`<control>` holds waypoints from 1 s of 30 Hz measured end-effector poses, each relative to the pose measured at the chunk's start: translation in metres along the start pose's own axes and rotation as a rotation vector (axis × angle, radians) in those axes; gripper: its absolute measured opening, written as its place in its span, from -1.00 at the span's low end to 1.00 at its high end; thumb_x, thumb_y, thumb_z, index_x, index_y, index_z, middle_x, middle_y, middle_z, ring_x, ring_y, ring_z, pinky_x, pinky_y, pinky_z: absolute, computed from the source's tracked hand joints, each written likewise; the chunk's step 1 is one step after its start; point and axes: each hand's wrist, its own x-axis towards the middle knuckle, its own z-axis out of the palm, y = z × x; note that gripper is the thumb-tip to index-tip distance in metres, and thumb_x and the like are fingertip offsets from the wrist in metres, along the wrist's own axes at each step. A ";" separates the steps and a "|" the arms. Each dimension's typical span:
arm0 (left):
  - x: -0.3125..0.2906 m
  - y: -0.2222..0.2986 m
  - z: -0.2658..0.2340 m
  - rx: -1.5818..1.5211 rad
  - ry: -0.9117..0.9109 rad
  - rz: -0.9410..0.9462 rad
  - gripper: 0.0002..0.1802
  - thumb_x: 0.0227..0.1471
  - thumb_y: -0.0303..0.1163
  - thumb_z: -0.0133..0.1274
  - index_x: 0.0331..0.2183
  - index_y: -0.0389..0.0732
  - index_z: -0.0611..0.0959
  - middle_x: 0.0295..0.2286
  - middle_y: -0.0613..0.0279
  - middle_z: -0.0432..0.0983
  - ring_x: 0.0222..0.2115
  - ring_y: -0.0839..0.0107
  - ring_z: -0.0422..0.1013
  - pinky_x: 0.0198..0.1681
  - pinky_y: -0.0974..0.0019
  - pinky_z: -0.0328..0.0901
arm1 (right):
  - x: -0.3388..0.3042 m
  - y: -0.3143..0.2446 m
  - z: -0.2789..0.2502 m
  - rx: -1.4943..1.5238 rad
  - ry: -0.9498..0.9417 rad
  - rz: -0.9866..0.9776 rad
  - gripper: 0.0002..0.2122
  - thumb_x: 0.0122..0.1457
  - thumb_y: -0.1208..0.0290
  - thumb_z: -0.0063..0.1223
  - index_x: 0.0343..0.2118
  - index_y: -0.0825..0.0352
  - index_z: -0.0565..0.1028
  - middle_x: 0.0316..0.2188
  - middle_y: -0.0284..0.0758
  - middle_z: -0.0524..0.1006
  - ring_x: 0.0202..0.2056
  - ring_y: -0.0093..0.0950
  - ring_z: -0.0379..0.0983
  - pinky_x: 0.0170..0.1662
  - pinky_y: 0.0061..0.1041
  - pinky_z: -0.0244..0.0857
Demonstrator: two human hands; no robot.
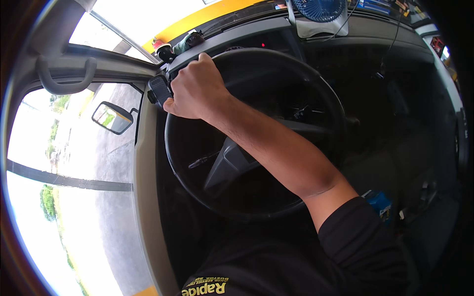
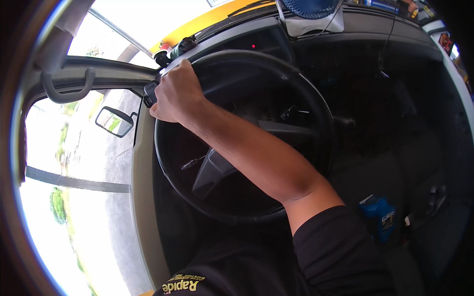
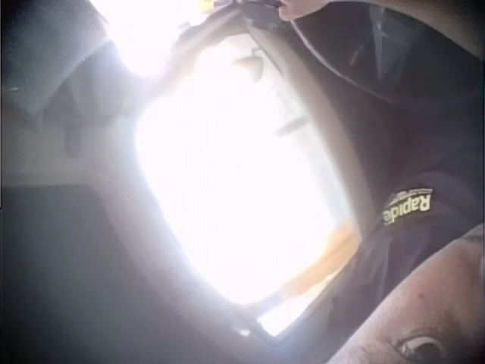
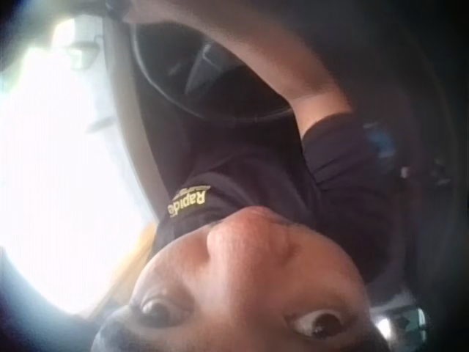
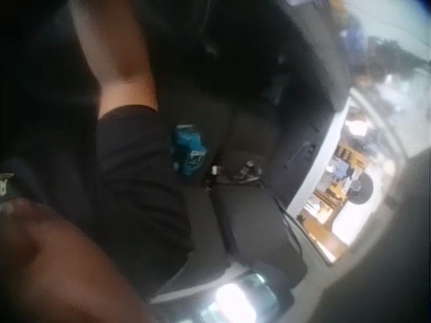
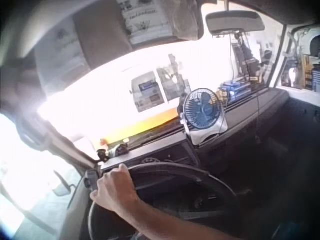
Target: The person pours brake fluid from a blue bottle into the vehicle's reservoir under the hood, then closes the hood and sits in the driver's seat. They turn the ignition on, check the dashboard, and operate the steering wheel and gear shifter.
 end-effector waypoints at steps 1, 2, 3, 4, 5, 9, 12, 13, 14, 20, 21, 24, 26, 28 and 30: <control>0.027 0.011 0.004 0.003 0.010 0.031 -0.50 0.36 -0.24 0.11 0.19 -0.31 0.56 0.17 -0.22 0.54 0.23 -0.04 0.46 0.30 -0.01 0.34 | 0.000 0.000 -0.003 0.017 -0.025 0.007 -0.53 0.22 -0.09 0.13 -0.65 0.17 0.71 -0.71 -0.34 0.56 -0.55 -0.36 0.55 -0.17 -0.27 0.26; 0.051 0.020 0.008 0.011 0.018 0.047 -0.50 0.36 -0.24 0.11 0.19 -0.31 0.56 0.17 -0.22 0.54 0.23 -0.04 0.46 0.30 -0.02 0.34 | 0.000 0.000 -0.006 0.027 -0.035 0.010 -0.52 0.22 -0.10 0.14 -0.65 0.18 0.71 -0.71 -0.33 0.57 -0.54 -0.35 0.55 -0.16 -0.27 0.26; 0.072 0.027 0.012 0.022 0.024 0.049 -0.50 0.36 -0.24 0.11 0.19 -0.31 0.56 0.17 -0.22 0.54 0.23 -0.04 0.46 0.30 -0.02 0.34 | 0.001 0.000 -0.009 0.028 -0.056 0.012 -0.52 0.22 -0.10 0.15 -0.65 0.18 0.71 -0.70 -0.32 0.57 -0.54 -0.35 0.56 -0.16 -0.27 0.27; 0.090 0.033 0.017 0.034 0.026 0.045 -0.50 0.36 -0.24 0.11 0.19 -0.31 0.57 0.17 -0.22 0.54 0.23 -0.04 0.46 0.30 -0.02 0.34 | 0.002 -0.001 -0.010 0.026 -0.089 0.018 -0.52 0.22 -0.11 0.16 -0.65 0.19 0.71 -0.70 -0.32 0.57 -0.53 -0.35 0.56 -0.15 -0.27 0.27; 0.104 0.037 0.021 0.049 0.024 0.035 -0.50 0.36 -0.24 0.11 0.19 -0.31 0.57 0.17 -0.22 0.54 0.23 -0.04 0.47 0.30 -0.02 0.34 | 0.003 -0.002 -0.010 0.016 -0.099 0.024 -0.50 0.22 -0.12 0.17 -0.66 0.21 0.71 -0.70 -0.30 0.57 -0.53 -0.34 0.56 -0.14 -0.27 0.28; 0.137 0.040 0.033 0.089 0.012 0.003 -0.50 0.35 -0.24 0.11 0.19 -0.31 0.57 0.16 -0.23 0.54 0.23 -0.05 0.47 0.30 -0.03 0.34 | 0.004 -0.003 -0.004 -0.031 -0.032 0.027 -0.49 0.23 -0.12 0.17 -0.65 0.23 0.71 -0.71 -0.30 0.57 -0.53 -0.34 0.57 -0.15 -0.27 0.31; 0.139 0.034 0.036 0.085 0.007 -0.008 -0.50 0.35 -0.23 0.11 0.19 -0.31 0.57 0.16 -0.23 0.54 0.23 -0.05 0.47 0.30 -0.03 0.35 | 0.000 -0.004 0.001 -0.026 0.034 0.010 -0.49 0.22 -0.13 0.17 -0.65 0.23 0.72 -0.71 -0.30 0.57 -0.54 -0.35 0.57 -0.16 -0.27 0.32; 0.140 0.032 0.036 0.082 0.006 -0.005 -0.50 0.35 -0.23 0.11 0.19 -0.31 0.57 0.16 -0.24 0.54 0.23 -0.05 0.47 0.30 -0.03 0.35 | 0.000 -0.003 0.001 -0.035 0.027 0.010 -0.49 0.21 -0.13 0.18 -0.65 0.23 0.72 -0.71 -0.30 0.58 -0.54 -0.35 0.58 -0.16 -0.27 0.32; 0.138 0.031 0.036 0.077 0.003 -0.005 -0.50 0.35 -0.23 0.11 0.19 -0.31 0.57 0.16 -0.24 0.54 0.23 -0.05 0.47 0.30 -0.04 0.35 | 0.000 -0.003 0.001 -0.042 0.019 0.013 -0.49 0.21 -0.13 0.18 -0.65 0.23 0.72 -0.71 -0.30 0.58 -0.54 -0.36 0.58 -0.17 -0.27 0.33; 0.131 0.028 0.030 0.027 0.000 -0.009 -0.50 0.35 -0.23 0.11 0.19 -0.31 0.57 0.16 -0.25 0.55 0.22 -0.06 0.48 0.29 -0.05 0.35 | 0.001 -0.003 -0.002 -0.079 -0.012 -0.003 -0.53 0.22 -0.13 0.14 -0.50 0.22 0.77 -0.66 -0.27 0.62 -0.50 -0.32 0.64 -0.14 -0.23 0.36; 0.129 0.027 0.029 0.008 0.003 -0.007 -0.50 0.35 -0.23 0.11 0.19 -0.31 0.57 0.16 -0.25 0.55 0.22 -0.06 0.48 0.29 -0.05 0.35 | 0.001 -0.003 -0.002 -0.089 -0.009 -0.005 -0.53 0.22 -0.12 0.14 -0.49 0.22 0.77 -0.65 -0.27 0.63 -0.49 -0.31 0.64 -0.12 -0.23 0.36; 0.114 0.021 0.024 -0.051 0.003 -0.008 -0.50 0.35 -0.23 0.11 0.19 -0.31 0.57 0.16 -0.25 0.55 0.22 -0.07 0.48 0.29 -0.05 0.35 | 0.001 -0.003 -0.003 -0.120 -0.064 0.023 -0.54 0.22 -0.12 0.14 -0.44 0.21 0.78 -0.59 -0.28 0.67 -0.42 -0.28 0.68 -0.06 -0.20 0.38; 0.096 0.011 0.020 -0.111 0.017 -0.011 -0.50 0.35 -0.23 0.11 0.19 -0.31 0.58 0.16 -0.26 0.55 0.22 -0.07 0.48 0.29 -0.06 0.35 | 0.000 -0.004 -0.005 -0.120 -0.046 0.022 -0.55 0.22 -0.12 0.15 -0.43 0.21 0.78 -0.57 -0.28 0.68 -0.39 -0.28 0.69 -0.05 -0.19 0.38; 0.066 -0.004 0.015 -0.186 0.027 -0.028 -0.50 0.35 -0.23 0.11 0.19 -0.31 0.58 0.15 -0.26 0.55 0.22 -0.07 0.48 0.29 -0.06 0.36 | -0.001 -0.004 -0.008 -0.110 -0.049 0.020 -0.55 0.23 -0.13 0.15 -0.42 0.20 0.78 -0.55 -0.28 0.69 -0.35 -0.28 0.71 -0.04 -0.18 0.38; 0.026 -0.022 0.013 -0.257 0.026 -0.067 -0.50 0.35 -0.23 0.11 0.19 -0.31 0.58 0.15 -0.26 0.55 0.22 -0.08 0.48 0.29 -0.06 0.36 | -0.001 -0.004 -0.009 -0.093 -0.052 0.015 -0.55 0.24 -0.12 0.15 -0.42 0.20 0.78 -0.54 -0.28 0.70 -0.34 -0.29 0.71 -0.03 -0.18 0.39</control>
